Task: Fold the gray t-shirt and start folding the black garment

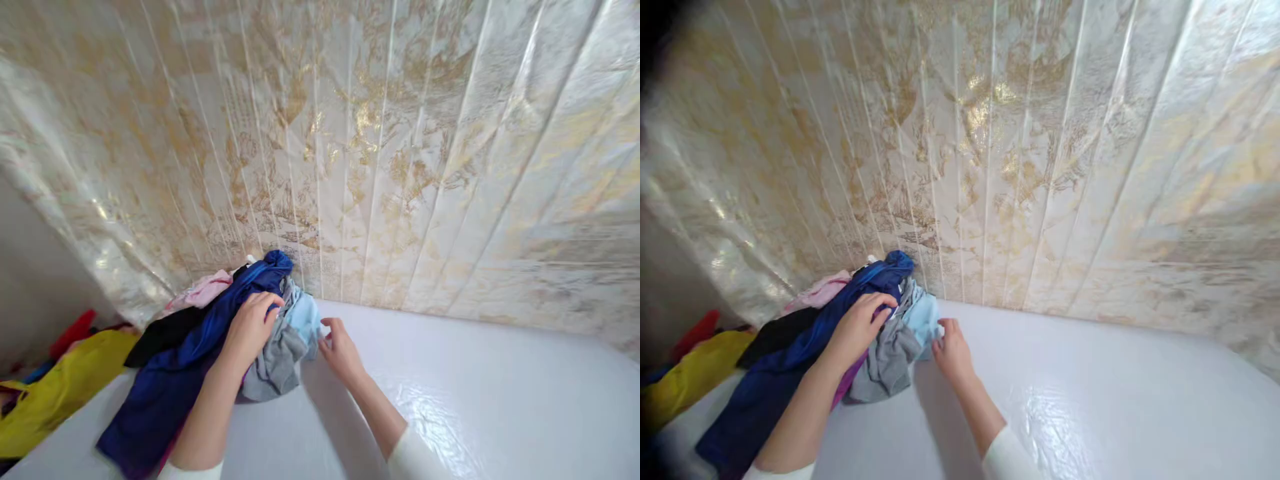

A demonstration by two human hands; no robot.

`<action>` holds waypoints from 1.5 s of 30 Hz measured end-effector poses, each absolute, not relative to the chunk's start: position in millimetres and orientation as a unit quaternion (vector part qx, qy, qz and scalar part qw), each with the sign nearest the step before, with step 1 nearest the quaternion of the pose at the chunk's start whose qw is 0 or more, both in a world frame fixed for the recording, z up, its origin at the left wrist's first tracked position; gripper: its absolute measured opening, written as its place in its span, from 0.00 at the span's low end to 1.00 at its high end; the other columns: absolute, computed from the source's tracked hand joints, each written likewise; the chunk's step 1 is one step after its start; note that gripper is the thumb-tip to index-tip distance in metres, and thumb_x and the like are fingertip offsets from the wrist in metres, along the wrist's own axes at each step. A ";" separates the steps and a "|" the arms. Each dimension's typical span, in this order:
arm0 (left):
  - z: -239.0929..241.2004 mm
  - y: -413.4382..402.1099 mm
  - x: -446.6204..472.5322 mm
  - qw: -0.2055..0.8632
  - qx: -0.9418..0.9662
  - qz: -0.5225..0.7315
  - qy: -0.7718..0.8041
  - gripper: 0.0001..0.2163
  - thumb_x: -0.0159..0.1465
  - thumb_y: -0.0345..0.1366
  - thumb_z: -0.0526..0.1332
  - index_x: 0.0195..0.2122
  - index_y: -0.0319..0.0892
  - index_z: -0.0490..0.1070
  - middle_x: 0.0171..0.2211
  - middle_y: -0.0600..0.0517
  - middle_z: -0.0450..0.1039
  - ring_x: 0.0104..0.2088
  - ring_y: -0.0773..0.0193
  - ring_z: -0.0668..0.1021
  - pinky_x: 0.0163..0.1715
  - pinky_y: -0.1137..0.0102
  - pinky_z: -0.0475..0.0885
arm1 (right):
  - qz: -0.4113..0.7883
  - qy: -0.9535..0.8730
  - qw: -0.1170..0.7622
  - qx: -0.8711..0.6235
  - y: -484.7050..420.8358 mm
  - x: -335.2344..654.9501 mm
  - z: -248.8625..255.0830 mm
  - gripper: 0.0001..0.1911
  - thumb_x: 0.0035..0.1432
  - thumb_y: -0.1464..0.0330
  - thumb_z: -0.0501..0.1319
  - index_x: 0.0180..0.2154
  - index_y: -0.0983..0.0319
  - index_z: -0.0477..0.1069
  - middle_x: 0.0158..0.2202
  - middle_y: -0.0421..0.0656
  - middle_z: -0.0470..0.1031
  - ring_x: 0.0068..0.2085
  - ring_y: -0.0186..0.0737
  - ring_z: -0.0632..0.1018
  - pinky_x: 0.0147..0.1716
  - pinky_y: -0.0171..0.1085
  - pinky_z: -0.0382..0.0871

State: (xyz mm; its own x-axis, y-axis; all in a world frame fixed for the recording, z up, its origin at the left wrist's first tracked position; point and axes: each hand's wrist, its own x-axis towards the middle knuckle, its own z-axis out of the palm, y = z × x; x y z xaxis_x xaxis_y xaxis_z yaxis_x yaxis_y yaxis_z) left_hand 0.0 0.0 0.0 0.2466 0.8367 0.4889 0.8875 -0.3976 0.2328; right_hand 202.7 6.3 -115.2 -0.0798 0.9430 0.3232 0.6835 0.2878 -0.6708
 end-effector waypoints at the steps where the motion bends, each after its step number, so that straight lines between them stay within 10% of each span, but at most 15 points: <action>1: -1.5 -1.3 1.5 0.086 -0.763 -0.286 -0.573 0.07 0.63 0.28 0.58 0.39 0.45 0.73 0.47 0.49 0.73 0.51 0.56 0.70 0.51 0.60 0.65 | 0.170 -0.701 0.366 -0.588 16.2 199.3 -113.8 0.20 0.53 0.72 0.56 0.49 0.63 0.65 0.49 0.49 0.72 0.43 0.41 0.76 0.44 0.37 0.67; 11: -27.3 8.8 -4.2 0.121 -0.685 -0.197 -0.691 0.20 0.57 0.36 0.67 0.52 0.52 0.72 0.65 0.43 0.50 0.63 0.43 0.55 0.54 0.48 0.58 | 0.146 -0.644 0.374 -0.651 44.8 162.1 -117.6 0.24 0.54 0.65 0.60 0.52 0.68 0.65 0.51 0.58 0.70 0.52 0.56 0.69 0.51 0.48 0.62; 17: -37.6 16.6 -8.6 0.124 -0.685 -0.191 -0.692 0.22 0.58 0.31 0.64 0.53 0.53 0.70 0.63 0.47 0.56 0.59 0.47 0.61 0.52 0.51 0.62 | 0.166 -0.679 0.419 -0.579 21.9 146.2 -97.2 0.16 0.57 0.64 0.59 0.46 0.64 0.68 0.44 0.50 0.74 0.47 0.48 0.72 0.47 0.43 0.63; 24: -33.6 17.1 -22.0 0.084 -0.692 -0.211 -0.685 0.18 0.61 0.29 0.58 0.51 0.53 0.72 0.63 0.50 0.57 0.59 0.49 0.62 0.51 0.54 0.64 | 0.185 -0.764 0.266 -0.557 -2.0 117.0 -65.2 0.07 0.57 0.69 0.57 0.37 0.61 0.73 0.35 0.47 0.78 0.42 0.47 0.74 0.45 0.44 0.59; 35: -30.2 13.5 -23.9 0.078 -0.668 -0.186 -0.717 0.27 0.54 0.24 0.60 0.54 0.55 0.70 0.65 0.48 0.51 0.64 0.47 0.53 0.57 0.50 0.55 | 0.565 -0.439 0.583 -0.385 1.7 146.9 -20.6 0.06 0.47 0.63 0.56 0.25 0.59 0.62 0.19 0.32 0.60 0.22 0.32 0.62 0.23 0.32 0.54; 45: -36.9 16.4 -28.8 0.114 -0.658 -0.226 -0.709 0.26 0.56 0.23 0.56 0.54 0.53 0.70 0.64 0.48 0.56 0.63 0.48 0.56 0.56 0.53 0.55 | 0.644 -0.397 0.632 -0.171 -34.2 175.5 89.2 0.06 0.42 0.65 0.59 0.25 0.59 0.64 0.21 0.34 0.66 0.25 0.32 0.68 0.24 0.30 0.63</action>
State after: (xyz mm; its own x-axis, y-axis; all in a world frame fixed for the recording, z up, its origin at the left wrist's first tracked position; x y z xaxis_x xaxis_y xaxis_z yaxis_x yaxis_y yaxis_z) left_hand -28.8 16.4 -36.9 -0.1084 0.8818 0.4589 0.9849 0.0327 0.1699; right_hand 175.5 -34.2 89.2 -0.1437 0.9489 0.2811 -0.6774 0.1128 -0.7269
